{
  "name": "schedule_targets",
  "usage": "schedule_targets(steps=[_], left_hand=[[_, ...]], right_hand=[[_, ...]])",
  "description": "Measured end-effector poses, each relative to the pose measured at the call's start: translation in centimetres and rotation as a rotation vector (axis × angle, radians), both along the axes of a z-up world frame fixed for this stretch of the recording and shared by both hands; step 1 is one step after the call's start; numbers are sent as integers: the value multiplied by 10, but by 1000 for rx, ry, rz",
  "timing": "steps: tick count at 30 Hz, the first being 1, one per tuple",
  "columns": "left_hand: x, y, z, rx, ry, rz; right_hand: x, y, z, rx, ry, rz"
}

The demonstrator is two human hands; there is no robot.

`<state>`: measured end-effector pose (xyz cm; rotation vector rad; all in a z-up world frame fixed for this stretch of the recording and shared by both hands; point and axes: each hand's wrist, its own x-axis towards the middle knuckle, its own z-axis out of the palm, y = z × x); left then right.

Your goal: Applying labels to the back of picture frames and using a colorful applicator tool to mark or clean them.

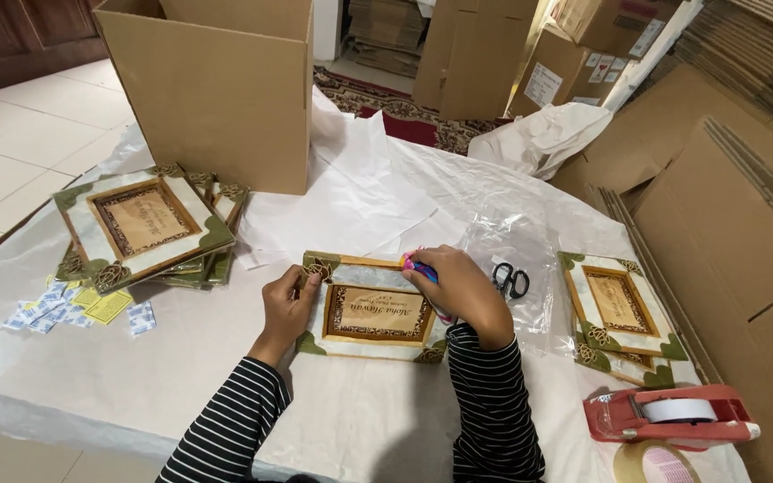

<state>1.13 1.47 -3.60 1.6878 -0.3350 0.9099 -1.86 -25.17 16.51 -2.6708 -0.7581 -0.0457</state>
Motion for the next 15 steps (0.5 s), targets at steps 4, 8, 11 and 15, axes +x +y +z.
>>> schedule_targets(steps=[4,8,11,15], left_hand=[[-10,-3,13,12,4,9],[-11,-3,10,2,10,2],[-11,-4,15,3,6,9],[-12,-4,17,-6,15,15]], right_hand=[[2,0,-2,-2,-17,0],[2,0,-5,-17,-21,14],[3,0,-3,-22,-31,17],[2,3,-2,-17,-39,21]])
